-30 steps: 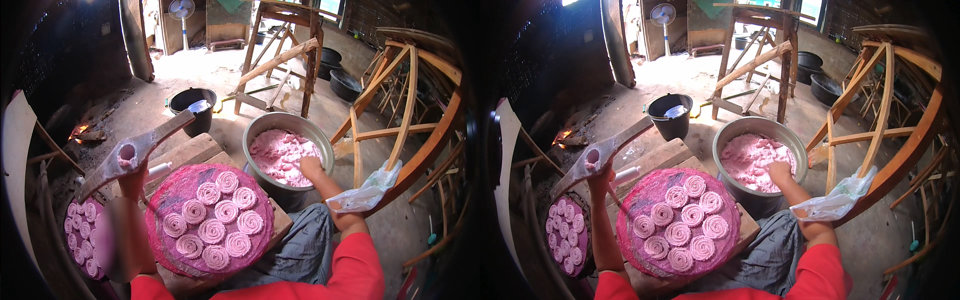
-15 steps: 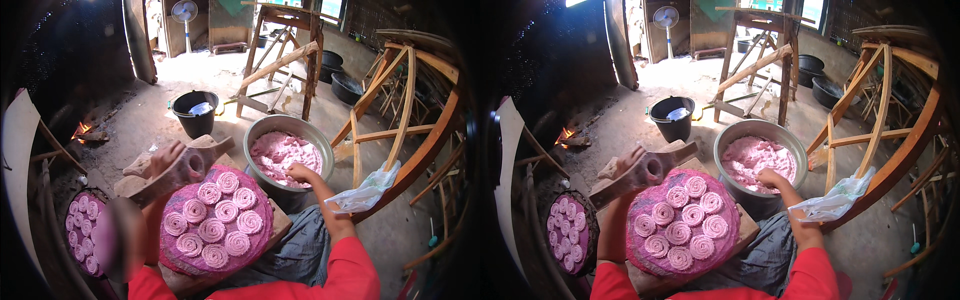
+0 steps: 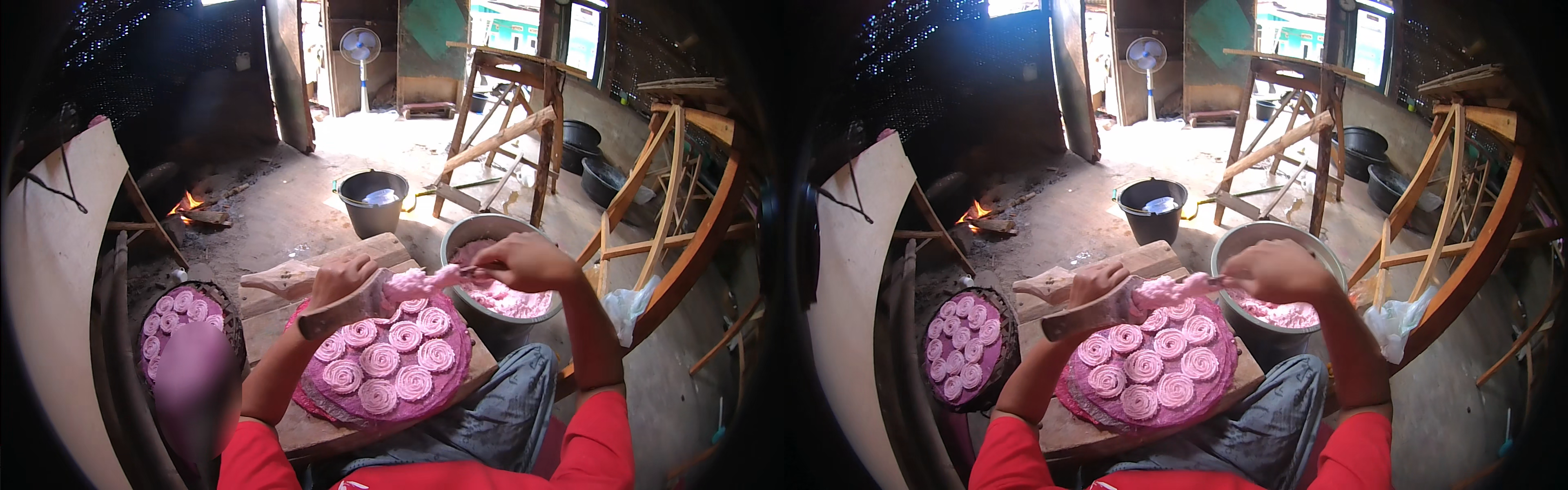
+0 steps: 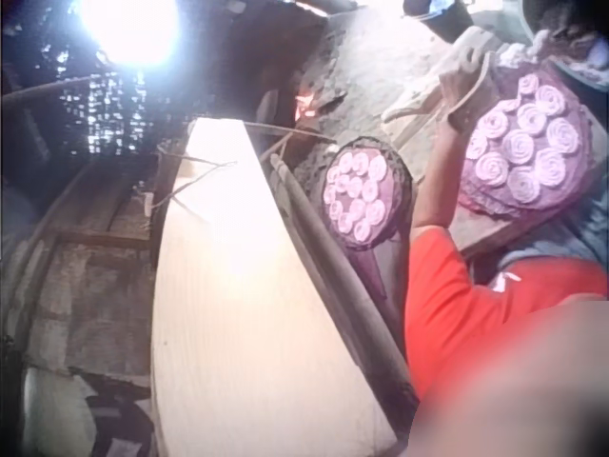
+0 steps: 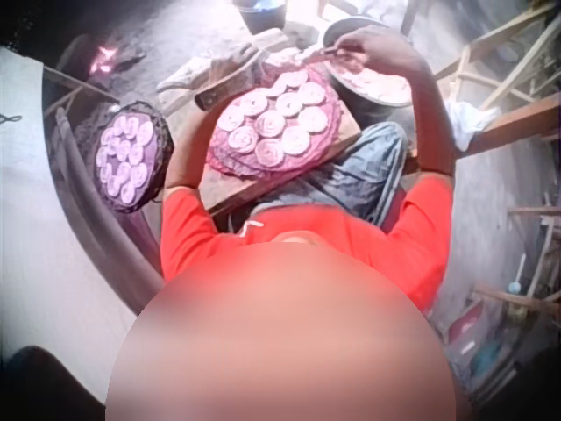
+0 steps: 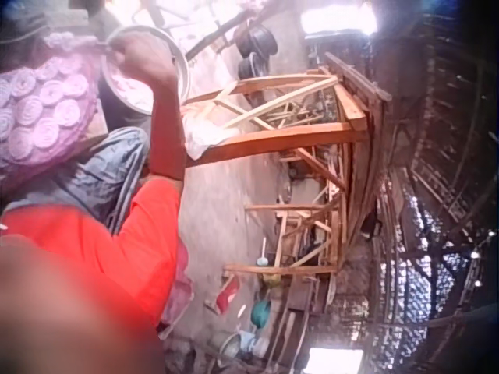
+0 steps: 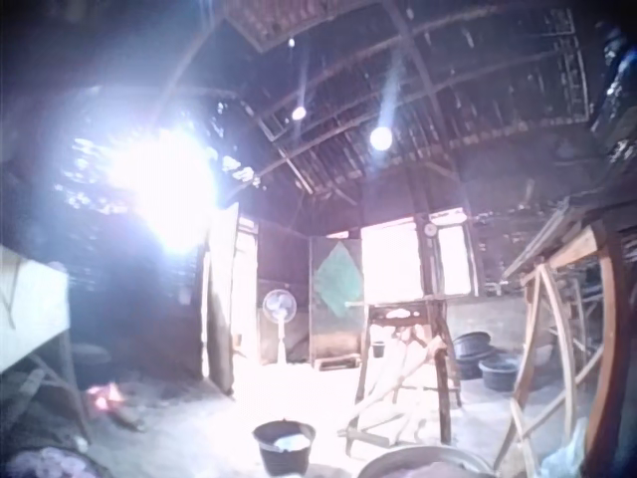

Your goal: The person uses a wooden piping tool to squeeze pink paste into rose-shaped decorations on a pink mat. They repeatedly scoop paste from a metal bowl, pipe each rose, and arrange them in rows on the mat and in a woven tray.

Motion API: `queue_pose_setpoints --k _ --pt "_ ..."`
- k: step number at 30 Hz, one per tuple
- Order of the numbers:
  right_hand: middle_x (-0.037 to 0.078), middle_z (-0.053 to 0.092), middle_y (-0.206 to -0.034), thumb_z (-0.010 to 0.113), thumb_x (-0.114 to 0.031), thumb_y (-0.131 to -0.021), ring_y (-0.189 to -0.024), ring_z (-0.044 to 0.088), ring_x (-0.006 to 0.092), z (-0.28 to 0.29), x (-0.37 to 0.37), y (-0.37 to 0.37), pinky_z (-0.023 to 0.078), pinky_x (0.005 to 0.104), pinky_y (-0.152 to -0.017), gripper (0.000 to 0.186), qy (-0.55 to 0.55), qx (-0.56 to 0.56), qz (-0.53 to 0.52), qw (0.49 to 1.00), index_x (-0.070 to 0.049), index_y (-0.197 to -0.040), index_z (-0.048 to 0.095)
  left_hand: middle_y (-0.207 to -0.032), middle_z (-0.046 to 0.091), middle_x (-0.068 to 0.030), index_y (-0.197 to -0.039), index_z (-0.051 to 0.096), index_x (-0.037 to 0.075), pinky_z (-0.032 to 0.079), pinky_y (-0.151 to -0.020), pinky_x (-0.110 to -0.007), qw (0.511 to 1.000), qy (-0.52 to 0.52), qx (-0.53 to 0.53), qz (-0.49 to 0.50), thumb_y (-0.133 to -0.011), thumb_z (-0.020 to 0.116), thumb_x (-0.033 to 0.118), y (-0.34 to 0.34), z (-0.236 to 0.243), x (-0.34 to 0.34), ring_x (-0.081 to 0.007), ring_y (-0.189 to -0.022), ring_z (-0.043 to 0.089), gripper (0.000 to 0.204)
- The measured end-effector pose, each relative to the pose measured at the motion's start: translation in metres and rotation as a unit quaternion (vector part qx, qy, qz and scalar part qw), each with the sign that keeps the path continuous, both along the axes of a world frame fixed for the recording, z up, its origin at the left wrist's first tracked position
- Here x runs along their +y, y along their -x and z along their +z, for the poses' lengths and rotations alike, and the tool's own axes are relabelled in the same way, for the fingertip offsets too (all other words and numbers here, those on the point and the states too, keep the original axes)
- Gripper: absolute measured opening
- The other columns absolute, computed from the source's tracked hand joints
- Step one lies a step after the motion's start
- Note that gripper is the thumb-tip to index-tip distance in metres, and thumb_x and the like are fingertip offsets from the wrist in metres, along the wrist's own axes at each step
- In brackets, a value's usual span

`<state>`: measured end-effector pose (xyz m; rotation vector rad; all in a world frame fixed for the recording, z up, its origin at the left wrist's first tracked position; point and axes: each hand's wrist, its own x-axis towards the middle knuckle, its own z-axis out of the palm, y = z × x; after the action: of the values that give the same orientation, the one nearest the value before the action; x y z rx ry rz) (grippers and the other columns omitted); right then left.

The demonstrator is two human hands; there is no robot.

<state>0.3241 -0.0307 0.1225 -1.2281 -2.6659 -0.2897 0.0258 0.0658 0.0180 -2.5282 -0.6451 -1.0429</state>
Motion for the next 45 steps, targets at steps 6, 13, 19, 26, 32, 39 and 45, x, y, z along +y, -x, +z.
queue_pose_setpoints --k 6,13,19,26,32,39,45 --pt "-0.001 0.049 -0.064 0.058 -0.018 -0.082 -0.059 0.053 0.0138 -0.045 -0.041 0.104 0.039 0.0302 -0.052 0.019 -0.319 -0.121 -0.092 0.935 -0.01 -0.098 0.065 -0.083 0.058 -0.0076 -0.086 0.057 0.009 0.051 -0.054 -0.037 0.992 0.077 -0.008 0.103 -0.073 0.068 0.045 0.009 0.01 -0.026 -0.0281 -0.065 0.063 0.04" --pt "0.002 0.048 -0.063 0.058 -0.014 -0.083 -0.052 0.054 0.0175 -0.018 -0.08 0.083 0.042 0.0349 -0.046 0.025 -0.229 -0.019 -0.145 0.962 -0.014 -0.107 0.066 -0.081 0.061 -0.007 -0.082 0.06 0.014 0.051 -0.054 -0.038 0.979 -0.028 -0.077 0.187 -0.074 0.066 0.03 0.052 0.002 -0.01 -0.0284 -0.068 0.064 0.019" --pt "0.003 0.05 -0.064 0.059 -0.013 -0.081 -0.054 0.055 0.017 -0.011 -0.067 0.083 0.043 0.0317 -0.047 0.027 -0.272 -0.059 -0.102 0.955 -0.01 -0.107 0.065 -0.083 0.062 -0.007 -0.088 0.062 0.012 0.051 -0.053 -0.039 0.975 0.013 -0.082 0.207 -0.074 0.066 0.032 0.047 0.009 -0.022 -0.0293 -0.066 0.064 0.025" --pt "0.001 0.052 -0.063 0.06 -0.013 -0.082 -0.054 0.057 0.0128 0.002 -0.079 0.098 0.043 0.0263 -0.045 0.018 -0.338 -0.075 -0.102 0.933 -0.005 -0.097 0.064 -0.085 0.062 -0.01 -0.091 0.062 0.008 0.051 -0.055 -0.04 0.977 -0.015 -0.054 0.208 -0.071 0.066 0.033 0.031 0.012 -0.023 -0.0275 -0.069 0.063 0.031" --pt "0.001 0.051 -0.064 0.059 -0.014 -0.08 -0.056 0.055 0.0146 -0.013 -0.073 0.095 0.043 0.0291 -0.048 0.025 -0.277 -0.04 -0.09 0.956 -0.01 -0.104 0.066 -0.08 0.058 -0.0088 -0.087 0.061 0.008 0.05 -0.052 -0.039 0.983 0.018 -0.096 0.154 -0.074 0.065 0.041 0.026 0.017 -0.04 -0.0246 -0.067 0.063 0.036" --pt "0.0 0.054 -0.063 0.059 -0.015 -0.085 -0.058 0.059 0.0154 -0.039 -0.088 0.09 0.043 0.0305 -0.048 0.021 -0.212 -0.024 -0.066 0.975 -0.009 -0.104 0.067 -0.074 0.056 -0.0053 -0.084 0.06 0.011 0.049 -0.052 -0.035 0.979 0.036 -0.036 0.199 -0.081 0.065 0.034 0.029 -0.003 -0.035 -0.0211 -0.058 0.058 0.023" --pt "0.015 0.061 -0.083 0.055 -0.005 -0.088 -0.079 0.064 0.0259 -0.043 -0.071 0.073 0.048 0.0377 -0.066 0.037 -0.094 0.382 -0.068 0.917 -0.009 -0.125 0.059 -0.073 0.056 -0.0051 -0.081 0.059 0.012 0.047 -0.051 -0.034 0.944 -0.159 0.013 0.288 -0.084 0.066 0.034 0.04 0.009 -0.025 -0.0187 -0.061 0.058 0.023"
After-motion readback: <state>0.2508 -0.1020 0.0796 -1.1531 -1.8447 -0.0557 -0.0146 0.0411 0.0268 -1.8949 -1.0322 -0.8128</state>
